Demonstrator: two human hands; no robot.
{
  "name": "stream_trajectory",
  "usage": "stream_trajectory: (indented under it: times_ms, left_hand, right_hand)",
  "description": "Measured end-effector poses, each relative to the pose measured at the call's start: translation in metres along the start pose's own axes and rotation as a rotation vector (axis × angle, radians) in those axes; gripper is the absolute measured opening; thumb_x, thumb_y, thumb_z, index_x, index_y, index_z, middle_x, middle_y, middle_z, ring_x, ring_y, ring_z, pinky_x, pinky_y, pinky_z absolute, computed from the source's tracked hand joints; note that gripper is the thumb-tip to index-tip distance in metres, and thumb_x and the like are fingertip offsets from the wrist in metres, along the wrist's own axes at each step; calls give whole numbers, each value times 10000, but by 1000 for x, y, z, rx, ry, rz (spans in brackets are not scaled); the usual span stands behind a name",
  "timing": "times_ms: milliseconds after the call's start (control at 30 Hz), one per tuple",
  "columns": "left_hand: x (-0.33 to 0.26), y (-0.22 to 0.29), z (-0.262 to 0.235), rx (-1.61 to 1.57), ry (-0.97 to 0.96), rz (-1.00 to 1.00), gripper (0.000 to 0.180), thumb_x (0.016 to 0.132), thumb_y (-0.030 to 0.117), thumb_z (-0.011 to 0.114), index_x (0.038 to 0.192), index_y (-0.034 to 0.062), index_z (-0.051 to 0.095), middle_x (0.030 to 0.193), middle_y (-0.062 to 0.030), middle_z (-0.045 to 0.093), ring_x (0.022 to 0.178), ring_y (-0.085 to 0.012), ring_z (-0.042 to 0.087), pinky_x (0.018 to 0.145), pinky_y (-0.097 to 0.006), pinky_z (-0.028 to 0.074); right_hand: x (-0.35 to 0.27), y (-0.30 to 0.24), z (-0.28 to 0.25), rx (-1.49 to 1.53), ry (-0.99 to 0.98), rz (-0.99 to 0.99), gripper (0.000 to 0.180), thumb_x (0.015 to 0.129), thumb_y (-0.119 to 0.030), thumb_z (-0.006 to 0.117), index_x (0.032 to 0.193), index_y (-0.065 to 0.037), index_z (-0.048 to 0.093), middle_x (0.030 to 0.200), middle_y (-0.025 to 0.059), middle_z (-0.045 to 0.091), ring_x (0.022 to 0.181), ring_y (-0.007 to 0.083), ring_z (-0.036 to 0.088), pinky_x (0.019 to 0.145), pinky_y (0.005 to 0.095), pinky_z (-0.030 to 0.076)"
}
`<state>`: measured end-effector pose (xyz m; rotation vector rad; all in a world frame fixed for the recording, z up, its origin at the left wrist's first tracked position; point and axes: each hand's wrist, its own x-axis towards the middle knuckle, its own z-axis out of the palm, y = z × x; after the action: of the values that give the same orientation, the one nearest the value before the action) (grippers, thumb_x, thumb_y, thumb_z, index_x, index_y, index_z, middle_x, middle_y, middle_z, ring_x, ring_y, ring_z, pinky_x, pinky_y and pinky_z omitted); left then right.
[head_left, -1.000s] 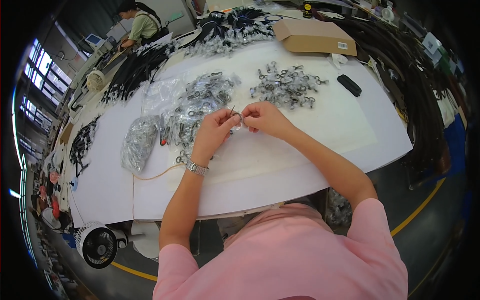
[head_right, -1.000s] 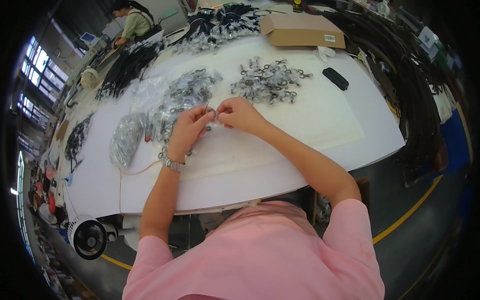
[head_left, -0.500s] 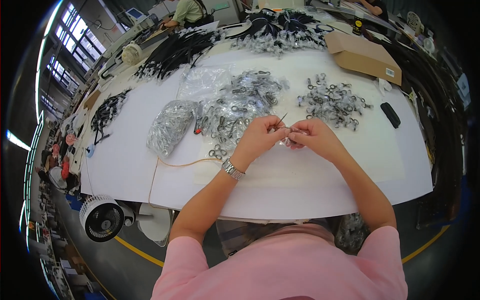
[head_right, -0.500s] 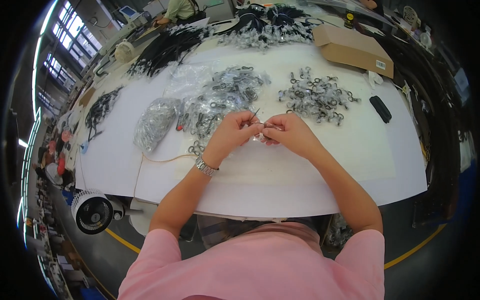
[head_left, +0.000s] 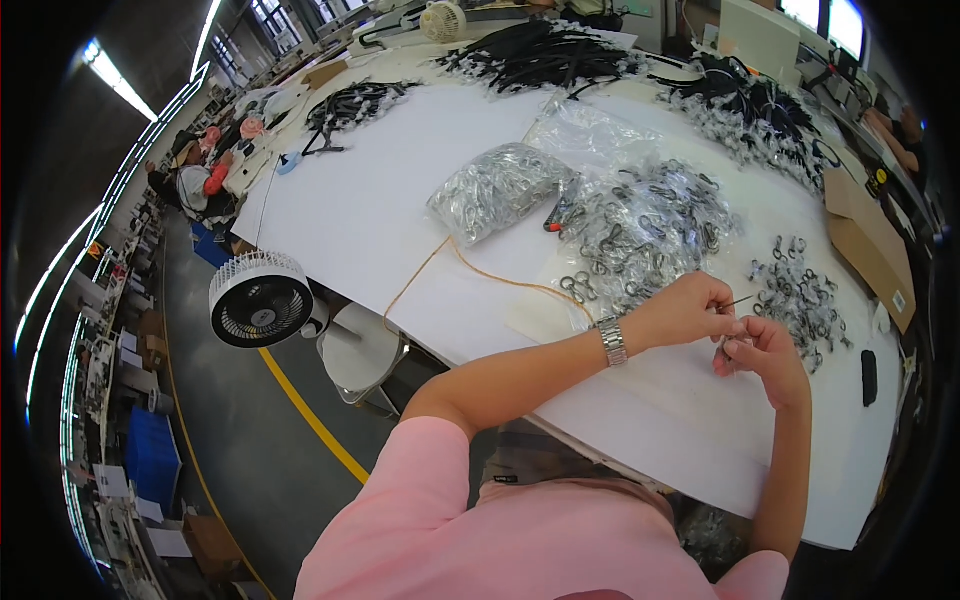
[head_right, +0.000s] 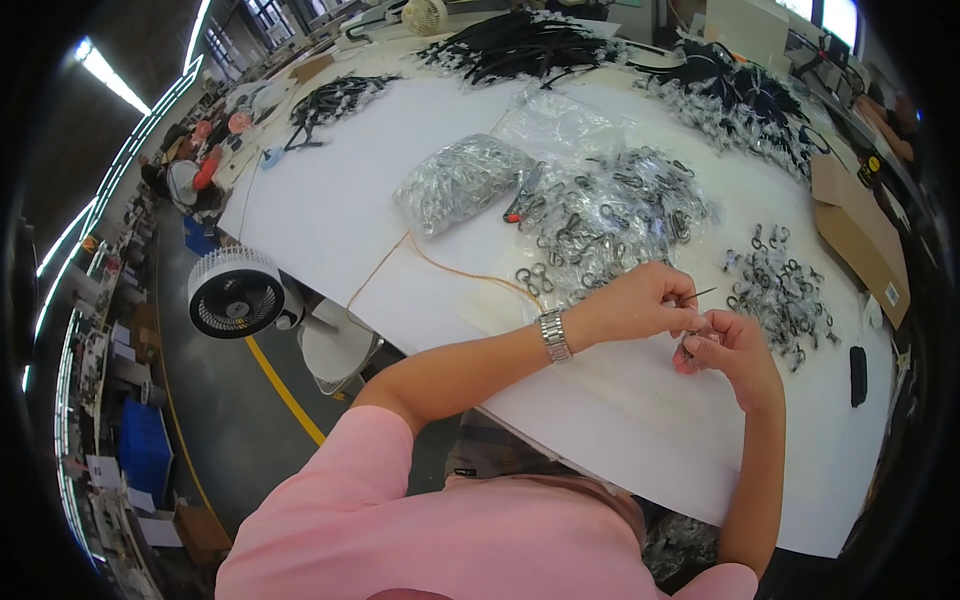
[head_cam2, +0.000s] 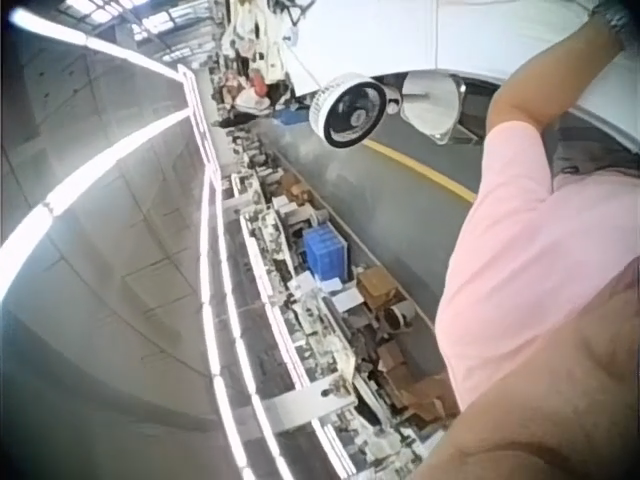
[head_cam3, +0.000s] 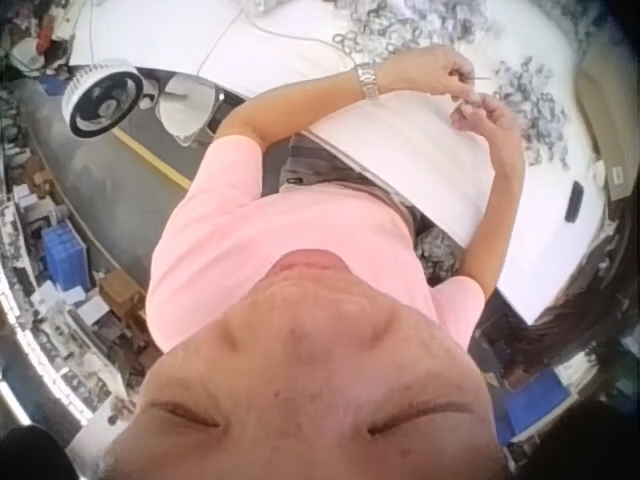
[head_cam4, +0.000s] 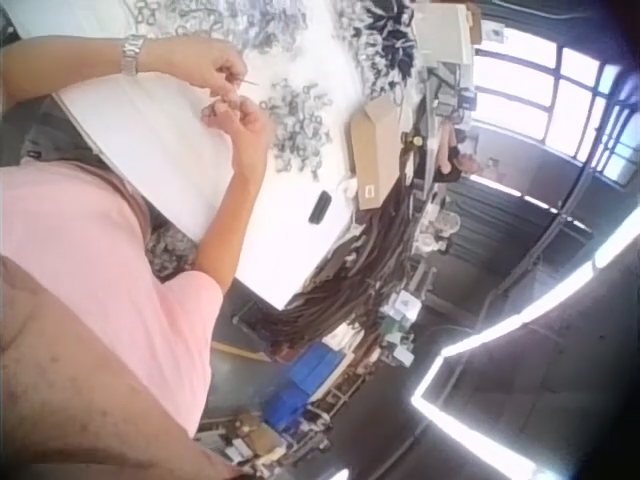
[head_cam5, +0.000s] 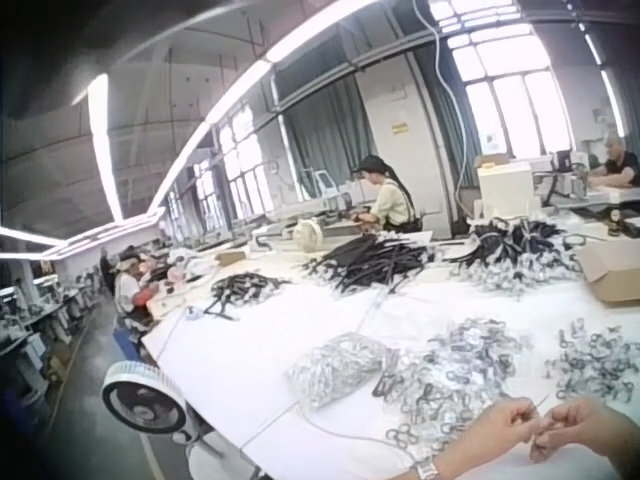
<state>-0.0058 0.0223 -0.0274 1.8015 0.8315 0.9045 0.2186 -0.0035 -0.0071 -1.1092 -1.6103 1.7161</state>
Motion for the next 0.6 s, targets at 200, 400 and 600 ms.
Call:
stream_trajectory:
  times_ms: [200,400,600]
  left_hand:
    - [0,10,6,48,12,-1,321,934,245,745,760,-8,651,623,-49,631,583,-95,619,553,-283,461]
    - [-2,24,-5,123,-79,-21,322,949,221,722,744,-12,638,616,-55,621,552,-90,575,535,-285,439]
    - [14,25,-10,216,-38,44,233,945,188,702,826,-11,671,687,-52,642,628,-85,569,594,-289,450]
  right_hand:
    - [-8,-6,2,71,24,17,177,962,-123,625,1068,5,685,901,103,746,782,165,728,749,316,601]
    - [-5,-14,6,71,-104,42,200,1000,-182,630,1068,-2,684,899,117,748,758,156,719,712,296,591]
    - [4,-7,-5,67,-86,54,219,1031,-259,626,1026,-46,678,902,106,759,754,146,724,697,282,586]
